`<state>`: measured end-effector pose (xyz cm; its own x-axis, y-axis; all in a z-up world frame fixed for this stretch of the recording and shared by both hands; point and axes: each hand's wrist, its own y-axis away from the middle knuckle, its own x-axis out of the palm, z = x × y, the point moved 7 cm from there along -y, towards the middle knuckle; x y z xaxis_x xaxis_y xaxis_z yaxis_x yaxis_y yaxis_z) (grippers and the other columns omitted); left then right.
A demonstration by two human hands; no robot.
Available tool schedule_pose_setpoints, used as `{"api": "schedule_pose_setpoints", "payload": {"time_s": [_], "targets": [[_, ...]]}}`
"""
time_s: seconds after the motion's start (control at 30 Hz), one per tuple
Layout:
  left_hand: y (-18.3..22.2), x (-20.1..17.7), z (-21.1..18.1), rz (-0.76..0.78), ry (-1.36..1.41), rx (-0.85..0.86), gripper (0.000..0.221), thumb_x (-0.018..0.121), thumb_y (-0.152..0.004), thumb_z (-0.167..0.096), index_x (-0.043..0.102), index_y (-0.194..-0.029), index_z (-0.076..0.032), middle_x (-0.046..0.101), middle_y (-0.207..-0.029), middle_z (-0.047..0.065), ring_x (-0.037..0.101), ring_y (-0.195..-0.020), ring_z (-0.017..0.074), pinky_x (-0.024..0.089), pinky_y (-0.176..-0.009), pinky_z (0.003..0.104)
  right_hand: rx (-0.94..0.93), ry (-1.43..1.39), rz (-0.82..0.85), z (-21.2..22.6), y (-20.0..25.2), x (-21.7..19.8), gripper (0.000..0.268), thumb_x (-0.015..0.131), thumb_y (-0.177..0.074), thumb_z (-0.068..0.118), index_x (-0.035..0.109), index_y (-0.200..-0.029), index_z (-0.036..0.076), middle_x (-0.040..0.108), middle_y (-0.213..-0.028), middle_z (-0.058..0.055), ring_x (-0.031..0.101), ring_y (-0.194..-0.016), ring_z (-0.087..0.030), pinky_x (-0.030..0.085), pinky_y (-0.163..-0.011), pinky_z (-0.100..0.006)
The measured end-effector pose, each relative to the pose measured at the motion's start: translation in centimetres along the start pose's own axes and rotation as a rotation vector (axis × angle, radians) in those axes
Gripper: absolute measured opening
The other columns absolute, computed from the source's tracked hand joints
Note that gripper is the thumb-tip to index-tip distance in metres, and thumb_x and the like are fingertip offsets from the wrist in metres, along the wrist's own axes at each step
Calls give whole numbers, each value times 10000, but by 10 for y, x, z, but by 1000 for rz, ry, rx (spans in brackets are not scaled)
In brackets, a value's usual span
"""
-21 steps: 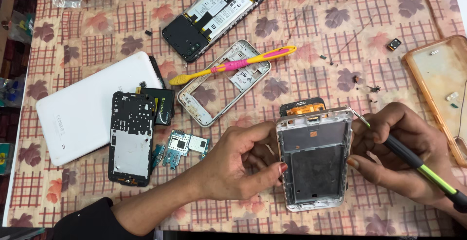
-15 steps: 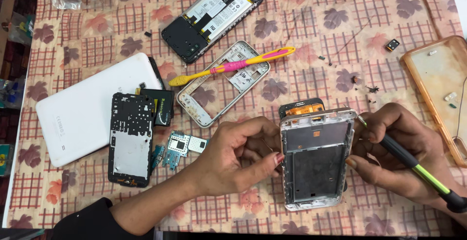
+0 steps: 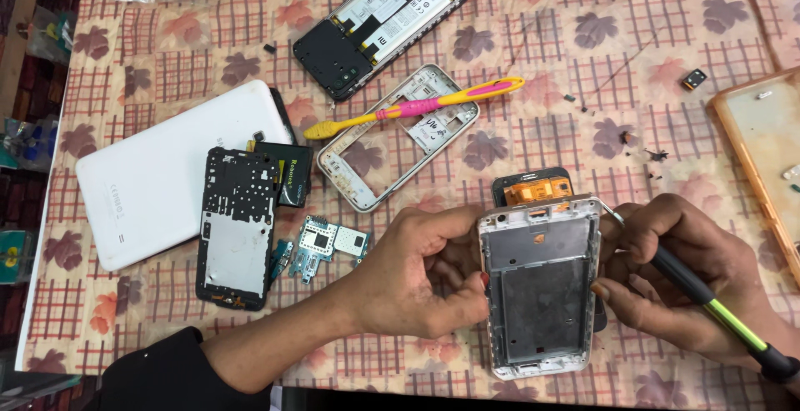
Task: The person assembles a smartphone by placing the motherboard into the frame, connecting ribbon cables, and installing the battery. They then attach the back cover and secure it with screws.
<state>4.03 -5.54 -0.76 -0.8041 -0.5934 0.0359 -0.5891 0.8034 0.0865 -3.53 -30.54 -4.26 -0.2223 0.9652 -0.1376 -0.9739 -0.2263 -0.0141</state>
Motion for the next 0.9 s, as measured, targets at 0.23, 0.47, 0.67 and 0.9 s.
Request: {"api": "schedule_pose_setpoints", "payload": {"time_s": [0.23, 0.47, 0.67, 0.9], "targets": [[-1, -1, 7, 59, 211, -30, 257, 696, -856, -99, 633, -1081, 9, 670, -869, -45, 691, -760, 4, 509, -623, 147, 64, -186, 33, -4, -12, 11, 322, 682, -876, -89, 458, -1038, 76, 611, -999, -90, 636, -886, -96, 561, -700, -278], [0, 0, 5, 87, 124, 44, 246, 731, -916, -114, 641, -1091, 33, 712, -893, 41, 710, -770, 65, 549, -649, 164, 79, -88, 49, -9, -11, 8, 333, 688, -926, -96, 445, -1067, 83, 664, -1033, -117, 657, -919, -106, 580, -704, -292], [2, 9, -1, 158, 302, 47, 152, 681, -1041, -79, 621, -1106, 45, 745, -984, 106, 745, -863, 110, 652, -730, 247, 71, -28, 24, -15, -11, 6, 278, 670, -947, -81, 474, -1073, 71, 682, -993, -103, 682, -928, -96, 604, -746, -278], [2, 8, -4, 145, 265, 62, 127, 666, -1042, -49, 633, -1105, 56, 756, -1006, 126, 751, -831, 128, 657, -728, 262, 66, -89, 68, -3, -20, 13, 265, 679, -939, -44, 474, -1072, 62, 732, -1126, -188, 736, -977, -144, 640, -792, -310]]}}
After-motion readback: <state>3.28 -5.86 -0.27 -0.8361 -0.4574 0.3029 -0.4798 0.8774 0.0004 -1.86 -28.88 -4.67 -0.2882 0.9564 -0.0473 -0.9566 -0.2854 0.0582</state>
